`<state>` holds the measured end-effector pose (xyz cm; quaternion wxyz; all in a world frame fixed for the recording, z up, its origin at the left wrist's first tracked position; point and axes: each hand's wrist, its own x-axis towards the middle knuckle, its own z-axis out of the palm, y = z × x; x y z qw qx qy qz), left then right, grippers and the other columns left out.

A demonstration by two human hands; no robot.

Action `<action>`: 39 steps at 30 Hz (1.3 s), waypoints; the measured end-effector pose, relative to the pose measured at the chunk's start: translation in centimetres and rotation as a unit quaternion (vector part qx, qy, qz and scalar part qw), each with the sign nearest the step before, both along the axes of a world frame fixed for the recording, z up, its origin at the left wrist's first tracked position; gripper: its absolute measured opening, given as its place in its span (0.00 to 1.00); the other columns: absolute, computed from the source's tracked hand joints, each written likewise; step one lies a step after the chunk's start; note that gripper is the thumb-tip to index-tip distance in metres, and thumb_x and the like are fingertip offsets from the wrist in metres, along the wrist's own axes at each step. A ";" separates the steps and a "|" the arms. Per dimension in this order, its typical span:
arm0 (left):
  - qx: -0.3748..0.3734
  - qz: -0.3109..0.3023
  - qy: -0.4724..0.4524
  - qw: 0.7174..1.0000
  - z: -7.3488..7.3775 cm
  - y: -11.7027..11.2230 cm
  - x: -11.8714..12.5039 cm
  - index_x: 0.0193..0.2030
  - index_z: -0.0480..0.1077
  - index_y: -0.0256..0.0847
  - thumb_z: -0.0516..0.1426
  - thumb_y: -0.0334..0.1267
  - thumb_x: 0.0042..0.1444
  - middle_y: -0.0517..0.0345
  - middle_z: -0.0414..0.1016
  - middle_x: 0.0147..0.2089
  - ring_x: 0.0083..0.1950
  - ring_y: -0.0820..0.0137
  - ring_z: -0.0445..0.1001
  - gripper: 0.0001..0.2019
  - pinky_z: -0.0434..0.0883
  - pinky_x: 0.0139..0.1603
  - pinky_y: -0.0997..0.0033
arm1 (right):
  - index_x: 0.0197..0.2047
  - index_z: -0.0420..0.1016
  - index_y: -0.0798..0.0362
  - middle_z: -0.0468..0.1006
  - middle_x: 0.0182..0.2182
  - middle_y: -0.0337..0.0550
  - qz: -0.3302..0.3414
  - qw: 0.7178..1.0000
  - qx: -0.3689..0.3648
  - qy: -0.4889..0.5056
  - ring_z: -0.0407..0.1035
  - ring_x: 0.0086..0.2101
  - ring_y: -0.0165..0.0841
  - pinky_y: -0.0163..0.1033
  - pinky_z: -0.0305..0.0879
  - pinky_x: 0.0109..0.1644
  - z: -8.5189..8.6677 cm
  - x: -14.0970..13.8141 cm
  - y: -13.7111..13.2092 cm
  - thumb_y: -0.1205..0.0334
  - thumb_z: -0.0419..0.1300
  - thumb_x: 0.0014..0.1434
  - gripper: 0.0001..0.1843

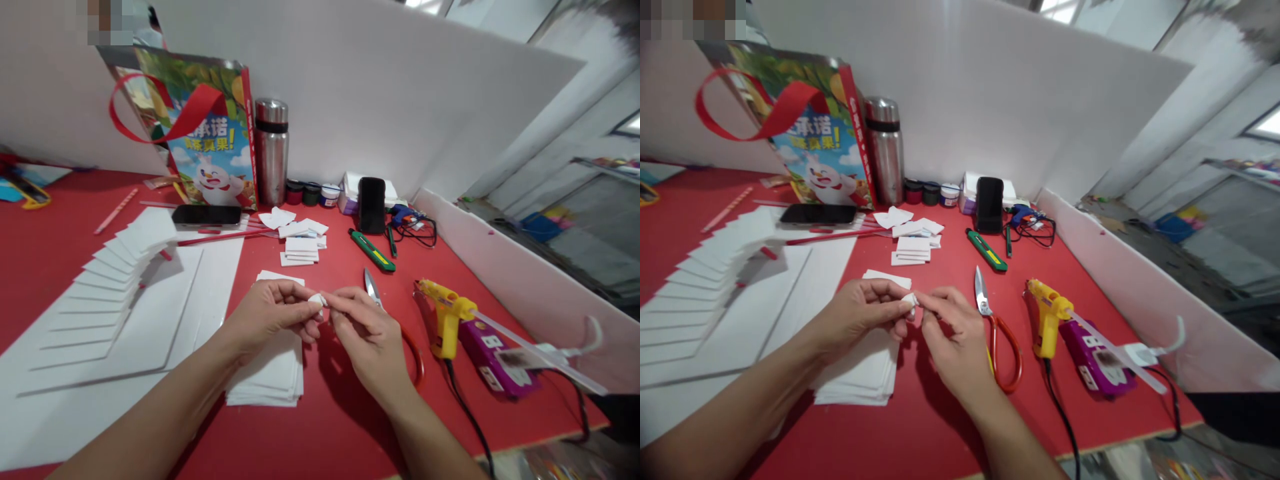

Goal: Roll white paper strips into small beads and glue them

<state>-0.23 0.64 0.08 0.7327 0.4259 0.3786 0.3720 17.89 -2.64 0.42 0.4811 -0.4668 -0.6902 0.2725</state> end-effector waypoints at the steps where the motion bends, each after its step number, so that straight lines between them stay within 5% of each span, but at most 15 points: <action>1: -0.001 0.000 0.001 1.000 0.0 0.0 0.0 0.39 0.77 0.33 0.67 0.40 0.54 0.53 0.81 0.26 0.25 0.70 0.79 0.12 0.75 0.29 0.74 | 0.48 0.83 0.45 0.77 0.38 0.42 0.001 1.000 0.002 -0.004 0.73 0.38 0.31 0.36 0.70 0.42 0.0 0.0 0.0 0.73 0.56 0.62 0.20; 23: -0.015 0.025 0.009 1.000 -0.1 0.0 0.2 0.37 0.75 0.33 0.69 0.41 0.51 0.54 0.79 0.23 0.23 0.68 0.78 0.14 0.77 0.23 0.70 | 0.58 0.76 0.48 0.74 0.42 0.45 0.029 0.996 0.064 -0.063 0.71 0.42 0.33 0.39 0.69 0.46 -1.0 0.0 -0.1 0.76 0.53 0.63 0.24; 39: -0.016 0.058 0.014 0.998 -0.3 0.2 0.3 0.34 0.73 0.33 0.70 0.38 0.50 0.55 0.78 0.22 0.22 0.72 0.77 0.13 0.75 0.26 0.76 | 0.67 0.63 0.59 0.69 0.48 0.59 0.031 0.973 0.134 -0.185 0.68 0.46 0.40 0.47 0.72 0.47 -1.6 -0.5 -0.4 0.77 0.50 0.64 0.28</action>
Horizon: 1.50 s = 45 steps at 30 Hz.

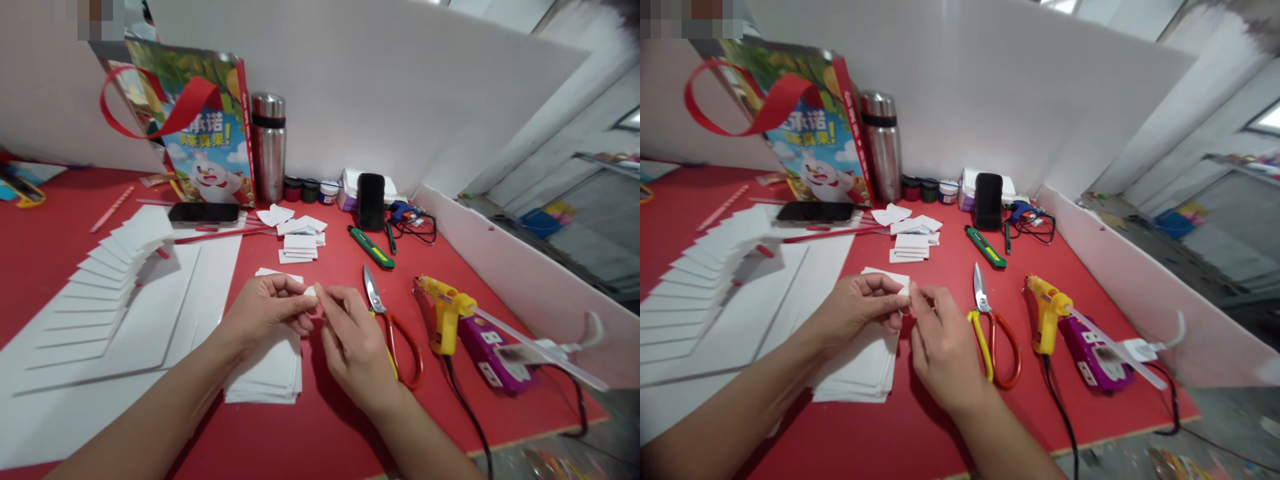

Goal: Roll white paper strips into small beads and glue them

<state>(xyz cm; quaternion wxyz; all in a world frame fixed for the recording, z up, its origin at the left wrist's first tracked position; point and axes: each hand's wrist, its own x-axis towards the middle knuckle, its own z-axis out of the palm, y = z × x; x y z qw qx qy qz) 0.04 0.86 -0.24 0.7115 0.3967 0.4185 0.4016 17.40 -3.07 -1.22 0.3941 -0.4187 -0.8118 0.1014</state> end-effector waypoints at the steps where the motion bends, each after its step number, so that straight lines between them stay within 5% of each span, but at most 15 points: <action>1: 0.000 0.001 -0.003 1.000 0.0 0.0 0.0 0.34 0.73 0.33 0.70 0.38 0.50 0.56 0.78 0.22 0.22 0.72 0.77 0.13 0.75 0.26 0.76 | 0.67 0.63 0.59 0.69 0.49 0.59 -0.001 1.000 0.002 -0.004 0.68 0.46 0.40 0.47 0.72 0.47 0.0 0.0 0.0 0.77 0.50 0.64 0.29; 8: 0.002 0.012 -0.031 0.999 0.0 0.2 -0.1 0.37 0.74 0.32 0.70 0.35 0.49 0.56 0.80 0.26 0.24 0.73 0.78 0.13 0.76 0.27 0.76 | 0.71 0.55 0.57 0.67 0.53 0.60 -0.002 1.000 -0.005 -0.031 0.67 0.50 0.43 0.50 0.72 0.50 -0.1 -0.2 -0.3 0.77 0.49 0.64 0.33; 17: 0.011 0.001 -0.090 0.996 0.2 0.2 -0.4 0.39 0.76 0.33 0.69 0.35 0.51 0.54 0.82 0.32 0.28 0.74 0.79 0.11 0.78 0.31 0.76 | 0.68 0.61 0.50 0.71 0.52 0.50 0.011 0.986 -0.108 0.124 0.70 0.49 0.35 0.42 0.71 0.54 1.2 -0.2 -0.6 0.73 0.48 0.67 0.28; 23: 0.035 -0.025 -0.081 0.996 0.2 0.4 -0.5 0.39 0.77 0.34 0.68 0.37 0.54 0.56 0.82 0.29 0.27 0.75 0.79 0.09 0.77 0.31 0.79 | 0.67 0.62 0.54 0.70 0.55 0.55 0.009 0.998 -0.034 0.046 0.67 0.54 0.39 0.47 0.69 0.58 0.7 0.0 -0.6 0.76 0.50 0.64 0.29; 29: 0.076 0.001 -0.007 0.997 0.0 0.2 -0.4 0.40 0.76 0.35 0.67 0.40 0.55 0.56 0.81 0.26 0.28 0.72 0.79 0.11 0.77 0.32 0.76 | 0.71 0.57 0.57 0.71 0.54 0.60 0.003 0.995 0.071 -0.064 0.67 0.54 0.44 0.53 0.71 0.56 -0.1 0.4 -0.1 0.78 0.51 0.63 0.33; 38: 0.172 0.054 0.117 0.977 0.9 -0.3 -0.2 0.46 0.79 0.37 0.66 0.40 0.54 0.55 0.82 0.33 0.34 0.67 0.81 0.14 0.77 0.40 0.69 | 0.68 0.63 0.48 0.72 0.53 0.53 0.010 0.999 -0.013 0.037 0.70 0.53 0.40 0.48 0.74 0.54 0.4 0.3 -0.2 0.77 0.50 0.64 0.32; 45: 0.293 0.072 0.210 0.930 0.2 -0.5 -0.2 0.49 0.79 0.43 0.65 0.42 0.56 0.52 0.80 0.45 0.43 0.67 0.77 0.14 0.73 0.45 0.69 | 0.67 0.66 0.49 0.73 0.52 0.54 0.017 0.998 -0.016 0.057 0.71 0.52 0.39 0.47 0.74 0.53 0.3 0.3 -0.1 0.78 0.50 0.63 0.32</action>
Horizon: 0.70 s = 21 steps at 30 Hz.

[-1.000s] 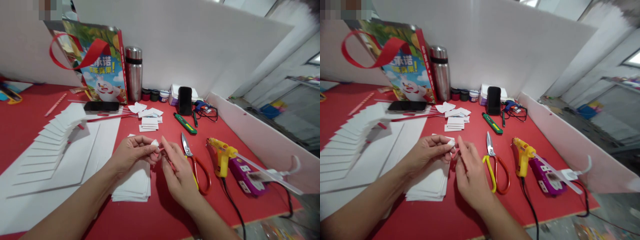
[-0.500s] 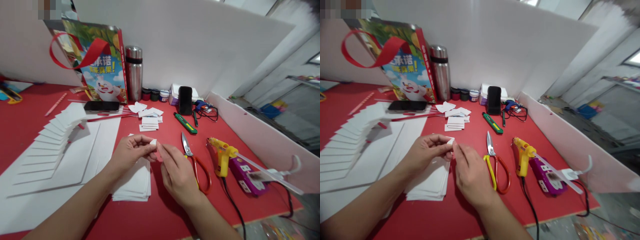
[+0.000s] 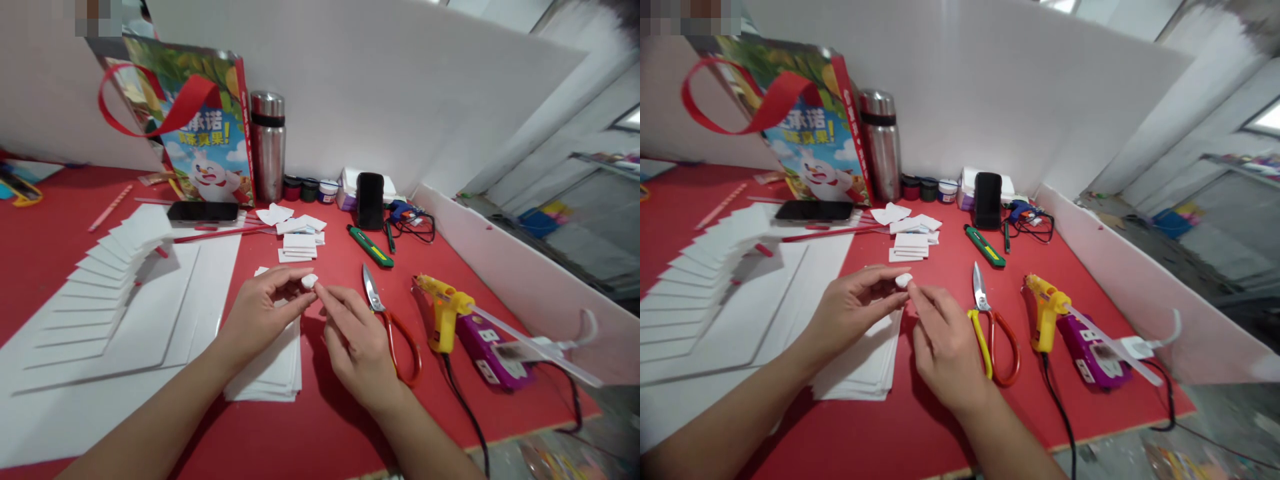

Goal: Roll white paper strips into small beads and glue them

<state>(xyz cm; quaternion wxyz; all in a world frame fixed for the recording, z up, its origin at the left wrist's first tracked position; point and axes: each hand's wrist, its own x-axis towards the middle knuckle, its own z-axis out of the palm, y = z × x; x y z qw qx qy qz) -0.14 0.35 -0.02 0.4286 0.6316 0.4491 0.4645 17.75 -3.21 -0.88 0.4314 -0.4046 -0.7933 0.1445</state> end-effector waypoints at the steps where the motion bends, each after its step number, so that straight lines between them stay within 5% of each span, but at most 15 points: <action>1: 0.005 0.000 0.005 1.000 0.0 0.0 -0.1 0.48 0.79 0.43 0.65 0.43 0.56 0.53 0.80 0.44 0.42 0.67 0.77 0.14 0.73 0.44 0.70 | 0.66 0.67 0.50 0.73 0.52 0.53 0.000 1.000 -0.004 0.003 0.71 0.52 0.39 0.47 0.73 0.53 0.0 0.1 0.0 0.78 0.51 0.62 0.31; 8: 0.009 -0.022 0.000 1.000 0.4 0.0 -0.3 0.50 0.80 0.43 0.63 0.42 0.59 0.53 0.79 0.43 0.42 0.68 0.76 0.13 0.71 0.44 0.70 | 0.57 0.76 0.48 0.76 0.49 0.48 -0.018 0.997 -0.040 0.058 0.75 0.44 0.35 0.43 0.74 0.48 0.6 0.4 -0.1 0.76 0.51 0.63 0.25; 15: -0.206 -0.122 -0.145 0.960 0.2 -0.1 0.4 0.52 0.80 0.43 0.63 0.44 0.59 0.60 0.72 0.29 0.31 0.73 0.68 0.16 0.68 0.34 0.73 | 0.45 0.76 0.51 0.76 0.37 0.43 -0.082 0.988 -0.061 0.115 0.72 0.35 0.32 0.39 0.71 0.41 1.0 0.2 0.3 0.71 0.58 0.63 0.10; 21: -0.245 -0.157 -0.165 0.943 -0.1 -0.2 0.4 0.52 0.80 0.42 0.63 0.43 0.58 0.54 0.77 0.35 0.37 0.70 0.71 0.16 0.68 0.41 0.70 | 0.44 0.77 0.51 0.76 0.34 0.41 -0.081 0.992 -0.047 0.086 0.69 0.30 0.29 0.37 0.69 0.36 0.9 0.0 0.5 0.70 0.60 0.62 0.08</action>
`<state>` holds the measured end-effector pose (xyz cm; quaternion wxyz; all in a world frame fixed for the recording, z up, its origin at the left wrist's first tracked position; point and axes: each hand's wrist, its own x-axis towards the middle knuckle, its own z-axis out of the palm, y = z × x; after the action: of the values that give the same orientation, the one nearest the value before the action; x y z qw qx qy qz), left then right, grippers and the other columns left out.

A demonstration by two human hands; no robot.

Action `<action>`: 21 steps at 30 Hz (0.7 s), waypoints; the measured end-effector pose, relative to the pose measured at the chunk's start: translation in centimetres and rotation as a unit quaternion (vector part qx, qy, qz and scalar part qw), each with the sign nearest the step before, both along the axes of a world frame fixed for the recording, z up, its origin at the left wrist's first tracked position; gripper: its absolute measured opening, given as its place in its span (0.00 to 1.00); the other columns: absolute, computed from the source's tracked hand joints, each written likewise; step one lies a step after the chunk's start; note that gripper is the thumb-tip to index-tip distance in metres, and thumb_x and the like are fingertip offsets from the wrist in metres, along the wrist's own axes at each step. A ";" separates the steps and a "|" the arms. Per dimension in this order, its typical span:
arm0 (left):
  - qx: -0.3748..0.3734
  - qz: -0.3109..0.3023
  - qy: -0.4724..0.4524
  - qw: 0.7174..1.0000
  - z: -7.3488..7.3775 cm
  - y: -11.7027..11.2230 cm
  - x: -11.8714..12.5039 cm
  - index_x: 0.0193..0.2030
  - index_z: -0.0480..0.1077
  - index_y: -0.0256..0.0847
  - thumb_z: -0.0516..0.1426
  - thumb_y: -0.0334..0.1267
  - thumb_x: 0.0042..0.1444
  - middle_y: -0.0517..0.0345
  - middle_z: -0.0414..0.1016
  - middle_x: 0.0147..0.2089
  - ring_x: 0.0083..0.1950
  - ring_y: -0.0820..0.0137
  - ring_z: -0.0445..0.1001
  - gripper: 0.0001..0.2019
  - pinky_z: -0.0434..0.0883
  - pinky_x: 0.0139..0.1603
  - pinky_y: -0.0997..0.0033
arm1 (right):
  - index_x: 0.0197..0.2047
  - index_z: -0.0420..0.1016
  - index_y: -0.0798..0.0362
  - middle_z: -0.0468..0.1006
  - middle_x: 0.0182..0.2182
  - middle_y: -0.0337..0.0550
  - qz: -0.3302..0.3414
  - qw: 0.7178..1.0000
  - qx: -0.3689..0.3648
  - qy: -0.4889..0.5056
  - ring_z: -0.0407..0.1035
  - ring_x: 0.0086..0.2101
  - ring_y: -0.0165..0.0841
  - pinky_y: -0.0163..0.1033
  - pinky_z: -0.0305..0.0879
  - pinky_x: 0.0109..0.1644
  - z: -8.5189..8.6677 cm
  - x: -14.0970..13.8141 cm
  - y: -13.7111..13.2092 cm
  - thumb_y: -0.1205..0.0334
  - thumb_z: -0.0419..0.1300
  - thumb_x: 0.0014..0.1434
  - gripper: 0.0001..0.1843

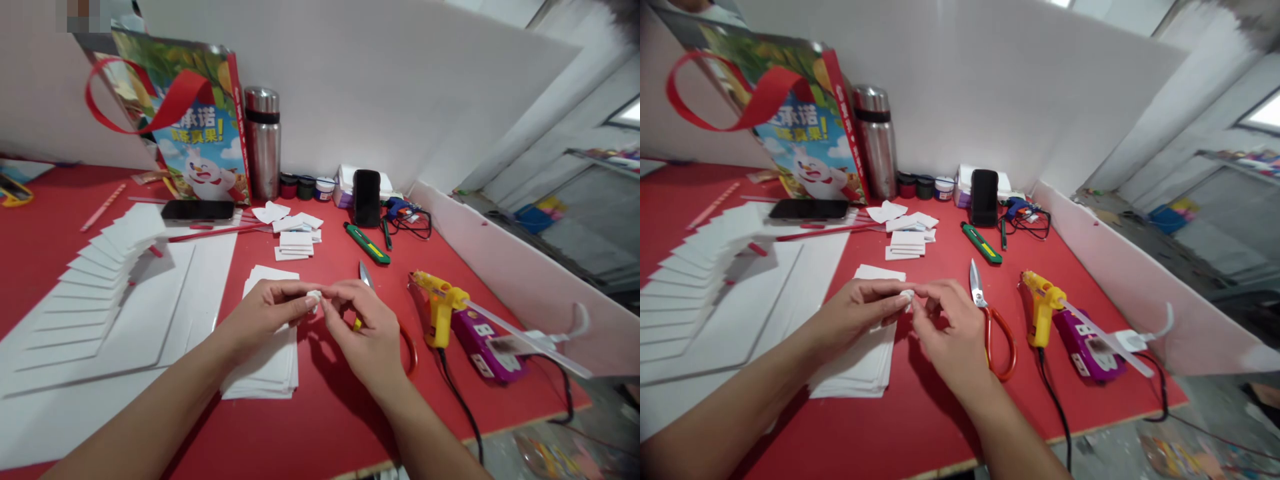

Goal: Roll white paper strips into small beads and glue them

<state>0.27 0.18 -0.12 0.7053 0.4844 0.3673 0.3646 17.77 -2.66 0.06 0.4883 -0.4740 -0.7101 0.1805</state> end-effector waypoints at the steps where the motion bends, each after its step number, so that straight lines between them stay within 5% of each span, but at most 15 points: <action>1: 0.002 0.001 0.002 1.000 0.0 0.0 0.0 0.52 0.80 0.43 0.64 0.43 0.58 0.54 0.78 0.36 0.38 0.70 0.72 0.16 0.68 0.43 0.69 | 0.44 0.77 0.52 0.76 0.35 0.41 -0.002 1.000 0.009 -0.009 0.69 0.30 0.28 0.37 0.69 0.36 0.0 0.0 0.0 0.70 0.60 0.62 0.08; 11: 0.086 0.017 0.078 0.993 0.6 0.1 -0.1 0.51 0.81 0.44 0.63 0.41 0.58 0.54 0.78 0.39 0.39 0.70 0.71 0.14 0.67 0.42 0.72 | 0.41 0.76 0.51 0.78 0.36 0.44 -0.016 0.998 0.040 -0.055 0.72 0.33 0.31 0.38 0.72 0.38 -0.4 0.1 -0.1 0.71 0.58 0.62 0.08; 17: -0.016 0.015 0.007 1.000 0.1 0.0 0.1 0.48 0.81 0.40 0.65 0.42 0.56 0.56 0.76 0.32 0.32 0.73 0.69 0.14 0.67 0.35 0.74 | 0.39 0.76 0.51 0.78 0.33 0.42 -0.020 0.999 0.018 -0.043 0.72 0.31 0.31 0.37 0.70 0.35 -0.1 -0.2 0.2 0.70 0.58 0.63 0.07; 21: -0.113 0.037 -0.047 0.992 0.1 0.1 0.1 0.43 0.82 0.38 0.67 0.40 0.53 0.60 0.70 0.26 0.26 0.77 0.65 0.12 0.66 0.30 0.76 | 0.40 0.77 0.50 0.80 0.34 0.42 -0.083 0.990 0.050 -0.103 0.73 0.32 0.32 0.38 0.70 0.37 1.8 1.2 -1.4 0.67 0.57 0.65 0.07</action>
<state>0.42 0.30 0.02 0.7582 0.3700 0.3900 0.3691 19.02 -4.03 1.83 0.4487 -0.5223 -0.7232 0.0538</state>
